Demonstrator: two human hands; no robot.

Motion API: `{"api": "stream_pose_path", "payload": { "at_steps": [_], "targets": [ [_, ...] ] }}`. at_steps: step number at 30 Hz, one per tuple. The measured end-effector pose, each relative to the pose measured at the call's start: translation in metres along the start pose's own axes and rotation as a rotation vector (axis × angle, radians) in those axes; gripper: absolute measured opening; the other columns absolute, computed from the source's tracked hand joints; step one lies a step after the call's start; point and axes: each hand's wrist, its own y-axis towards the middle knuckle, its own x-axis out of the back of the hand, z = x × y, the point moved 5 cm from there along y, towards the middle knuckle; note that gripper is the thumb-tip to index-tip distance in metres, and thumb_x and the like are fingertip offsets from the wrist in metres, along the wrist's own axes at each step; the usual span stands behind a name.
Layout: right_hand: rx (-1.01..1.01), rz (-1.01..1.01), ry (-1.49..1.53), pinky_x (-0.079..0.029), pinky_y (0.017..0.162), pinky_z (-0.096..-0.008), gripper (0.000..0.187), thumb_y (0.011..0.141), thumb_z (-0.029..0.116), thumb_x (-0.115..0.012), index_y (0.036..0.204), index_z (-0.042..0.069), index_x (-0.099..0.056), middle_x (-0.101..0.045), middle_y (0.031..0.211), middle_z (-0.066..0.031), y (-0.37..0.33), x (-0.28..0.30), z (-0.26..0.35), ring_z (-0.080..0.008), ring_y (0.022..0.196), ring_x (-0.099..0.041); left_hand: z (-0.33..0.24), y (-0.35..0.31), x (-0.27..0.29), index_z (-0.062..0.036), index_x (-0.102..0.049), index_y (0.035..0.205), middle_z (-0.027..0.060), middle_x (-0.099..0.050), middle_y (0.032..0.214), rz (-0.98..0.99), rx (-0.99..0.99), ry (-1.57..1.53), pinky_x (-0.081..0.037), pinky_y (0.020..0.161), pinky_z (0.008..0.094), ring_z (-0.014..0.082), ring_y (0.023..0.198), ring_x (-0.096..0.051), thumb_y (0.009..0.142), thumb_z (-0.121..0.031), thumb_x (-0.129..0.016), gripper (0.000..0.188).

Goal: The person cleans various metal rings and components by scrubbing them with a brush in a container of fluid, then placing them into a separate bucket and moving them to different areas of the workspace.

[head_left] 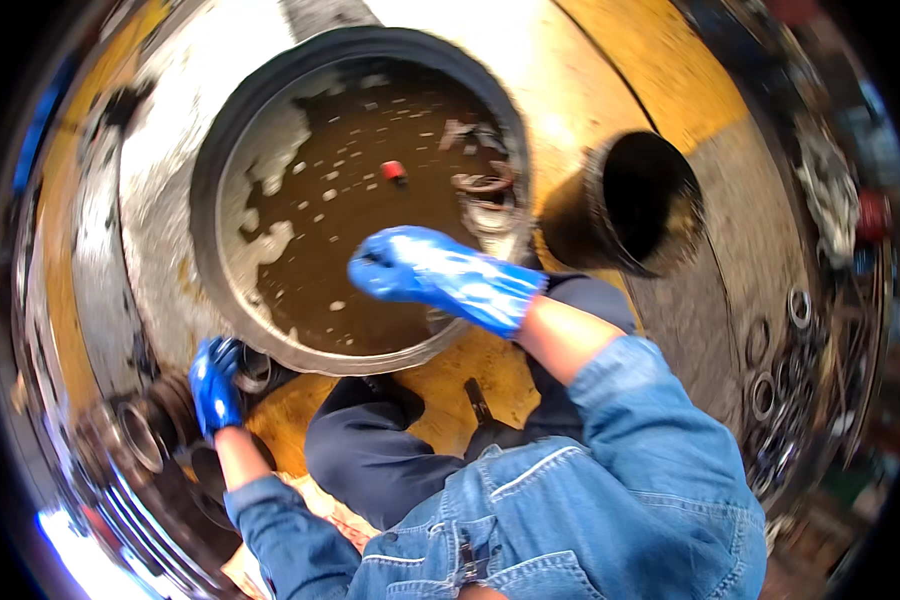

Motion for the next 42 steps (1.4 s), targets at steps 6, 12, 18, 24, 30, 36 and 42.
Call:
{"api": "stream_pose_path", "payload": {
  "at_steps": [6,12,18,24,30,36,42],
  "targets": [
    [-0.026,-0.069,0.018,-0.056,0.081,-0.0476,0.03,0.085,0.027,-0.055,0.095,0.007,-0.076,-0.074,0.096,-0.0194,-0.002,0.002,-0.003,-0.0414,0.091,-0.07,-0.107,-0.083,-0.054,-0.0018,-0.061,0.14,0.012,-0.072,0.124,-0.059,-0.284,0.19,-0.052,0.087,0.0321,0.02,0.105,-0.07,0.107,-0.041,-0.055,0.052],
    [0.16,-0.277,0.347,-0.047,0.06,-0.0414,0.028,0.089,0.026,-0.06,0.081,0.002,-0.07,-0.06,0.065,-0.018,-0.011,0.04,0.001,-0.0227,0.058,-0.056,-0.085,-0.159,-0.234,0.0026,-0.068,0.126,0.0093,-0.075,0.109,0.348,-0.616,0.528,-0.054,0.09,0.0301,0.0164,0.099,-0.069,0.102,-0.015,-0.065,0.031],
    [0.168,-0.397,0.285,-0.054,0.076,-0.0313,0.029,0.094,0.033,-0.067,0.105,0.008,-0.077,-0.074,0.086,-0.0039,-0.095,0.192,0.001,-0.0133,0.077,-0.065,-0.016,-0.14,-0.278,0.004,-0.072,0.117,0.0143,-0.076,0.104,0.329,-0.598,0.717,-0.056,0.089,0.036,0.0214,0.097,-0.071,0.098,-0.023,-0.065,0.034],
    [-0.261,-0.26,-0.381,-0.053,0.076,-0.0388,0.046,0.092,0.049,-0.06,0.097,0.005,-0.074,-0.072,0.083,-0.0137,-0.174,0.323,-0.139,-0.0249,0.078,-0.067,-0.013,-0.161,-0.3,0.0041,-0.068,0.127,0.013,-0.075,0.109,0.383,-0.337,0.75,-0.056,0.091,0.0329,0.0191,0.099,-0.071,0.096,-0.021,-0.071,0.04],
    [-0.609,0.213,-1.032,-0.061,0.076,-0.0459,0.025,0.084,0.021,-0.072,0.101,0.005,-0.079,-0.077,0.098,-0.0189,-0.202,0.305,-0.318,-0.0373,0.092,-0.076,-0.021,-0.171,-0.309,0.0069,-0.065,0.129,0.0179,-0.074,0.115,0.36,-0.276,0.733,-0.057,0.093,0.0337,0.0222,0.103,-0.072,0.095,-0.021,-0.068,0.044],
    [-0.495,0.345,-1.28,-0.054,0.102,-0.0471,0.035,0.09,0.021,-0.07,0.125,0.014,-0.076,-0.07,0.13,-0.0155,-0.161,0.263,-0.477,-0.0346,0.121,-0.067,-0.016,-0.17,-0.309,0.0069,-0.063,0.131,0.0183,-0.073,0.113,0.354,-0.18,0.726,-0.057,0.093,0.0333,0.0219,0.102,-0.072,0.094,-0.019,-0.07,0.045],
    [-0.687,0.203,-1.032,-0.049,0.106,-0.0416,0.039,0.094,0.033,-0.065,0.128,0.016,-0.072,-0.066,0.137,-0.0129,-0.149,0.247,-0.477,-0.0288,0.127,-0.062,-0.018,-0.176,-0.307,0.0066,-0.063,0.129,0.0181,-0.072,0.112,0.311,-0.118,0.723,-0.057,0.09,0.0325,0.0207,0.1,-0.071,0.094,-0.016,-0.071,0.043]
  ]
}}
